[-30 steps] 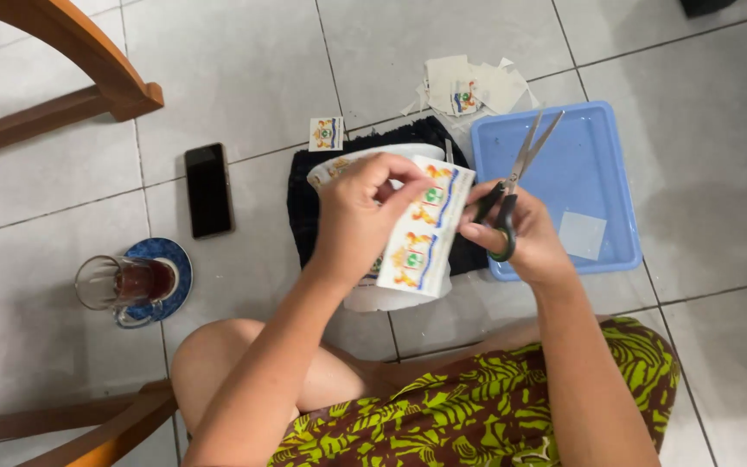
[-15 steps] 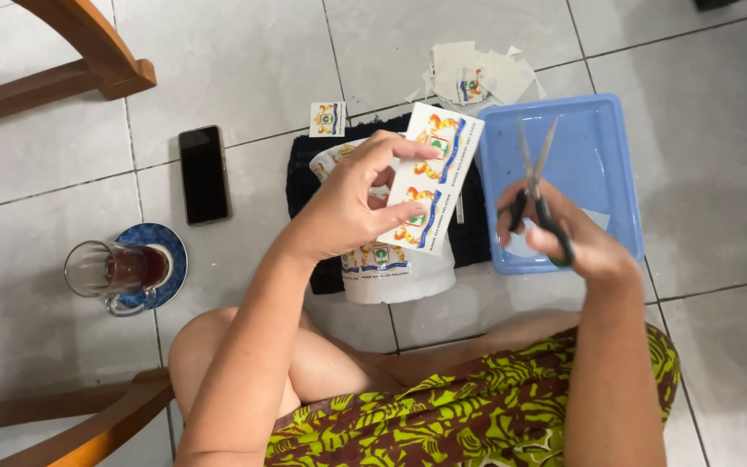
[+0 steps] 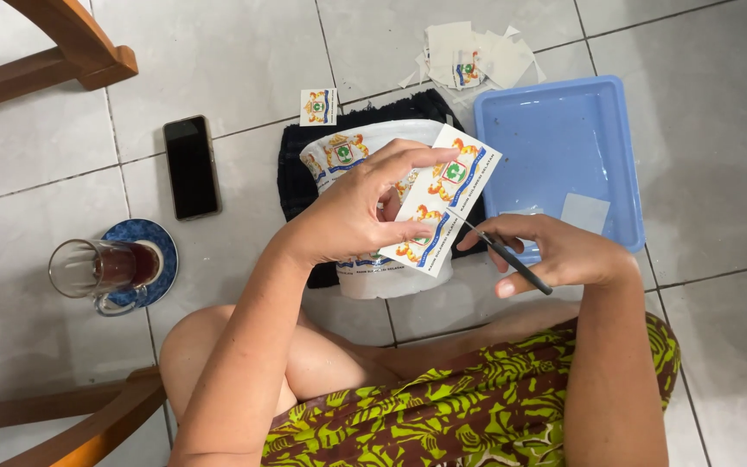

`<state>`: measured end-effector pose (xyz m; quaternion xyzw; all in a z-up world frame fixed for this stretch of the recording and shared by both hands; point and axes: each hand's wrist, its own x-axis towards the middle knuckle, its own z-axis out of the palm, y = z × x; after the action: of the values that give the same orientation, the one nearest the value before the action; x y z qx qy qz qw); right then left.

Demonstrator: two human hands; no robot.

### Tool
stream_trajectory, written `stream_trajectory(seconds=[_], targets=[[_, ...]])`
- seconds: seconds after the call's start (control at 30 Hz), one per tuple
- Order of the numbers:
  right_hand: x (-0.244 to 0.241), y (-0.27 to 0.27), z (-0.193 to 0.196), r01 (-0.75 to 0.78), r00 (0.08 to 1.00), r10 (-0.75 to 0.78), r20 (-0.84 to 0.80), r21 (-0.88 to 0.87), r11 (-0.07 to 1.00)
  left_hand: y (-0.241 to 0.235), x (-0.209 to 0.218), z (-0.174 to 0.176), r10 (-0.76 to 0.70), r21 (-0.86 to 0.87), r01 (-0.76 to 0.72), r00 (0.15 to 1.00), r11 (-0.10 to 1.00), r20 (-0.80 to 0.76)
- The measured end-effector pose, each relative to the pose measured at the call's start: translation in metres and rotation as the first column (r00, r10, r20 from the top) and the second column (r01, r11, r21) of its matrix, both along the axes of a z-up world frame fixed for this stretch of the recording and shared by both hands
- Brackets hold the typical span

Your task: The person sits on the floor and uses scissors to cut individual stickers from a printed sheet. They place the cut stickers into a blue tray containing water and then peel the backing off the stickers.

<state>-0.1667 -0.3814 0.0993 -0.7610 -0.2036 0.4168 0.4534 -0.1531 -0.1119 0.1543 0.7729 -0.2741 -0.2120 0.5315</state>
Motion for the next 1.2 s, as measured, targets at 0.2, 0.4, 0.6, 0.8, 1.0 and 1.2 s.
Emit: stream_trajectory(seconds=[0.2,0.4,0.6,0.8,1.0,1.2], targets=[[-0.001,0.003,0.002,0.011,1.000,-0.011,-0.003,0.075,0.997,-0.003,-0.001,-0.004,-0.020,0.074,0.022,0.999,0.997,-0.026],[-0.001,0.003,0.002,0.028,0.999,-0.026,-0.039,0.073,0.997,-0.005,0.000,-0.006,-0.027,0.058,0.028,1.000,0.998,-0.015],[-0.001,0.003,0.000,-0.013,1.000,0.011,0.028,0.073,0.997,-0.004,0.001,-0.008,-0.046,0.040,0.047,0.999,0.998,-0.023],[-0.001,0.002,-0.001,-0.025,0.999,0.022,0.048,0.067,0.997,-0.002,0.001,-0.010,-0.061,0.014,0.061,0.998,0.998,-0.015],[-0.002,0.003,0.000,-0.015,0.999,0.014,0.030,0.035,0.999,-0.002,0.002,-0.009,-0.079,0.013,0.080,0.997,0.997,-0.020],[-0.001,0.002,0.003,-0.048,0.998,0.050,0.038,-0.045,0.998,0.000,0.003,-0.007,-0.075,0.030,0.075,0.997,0.997,0.002]])
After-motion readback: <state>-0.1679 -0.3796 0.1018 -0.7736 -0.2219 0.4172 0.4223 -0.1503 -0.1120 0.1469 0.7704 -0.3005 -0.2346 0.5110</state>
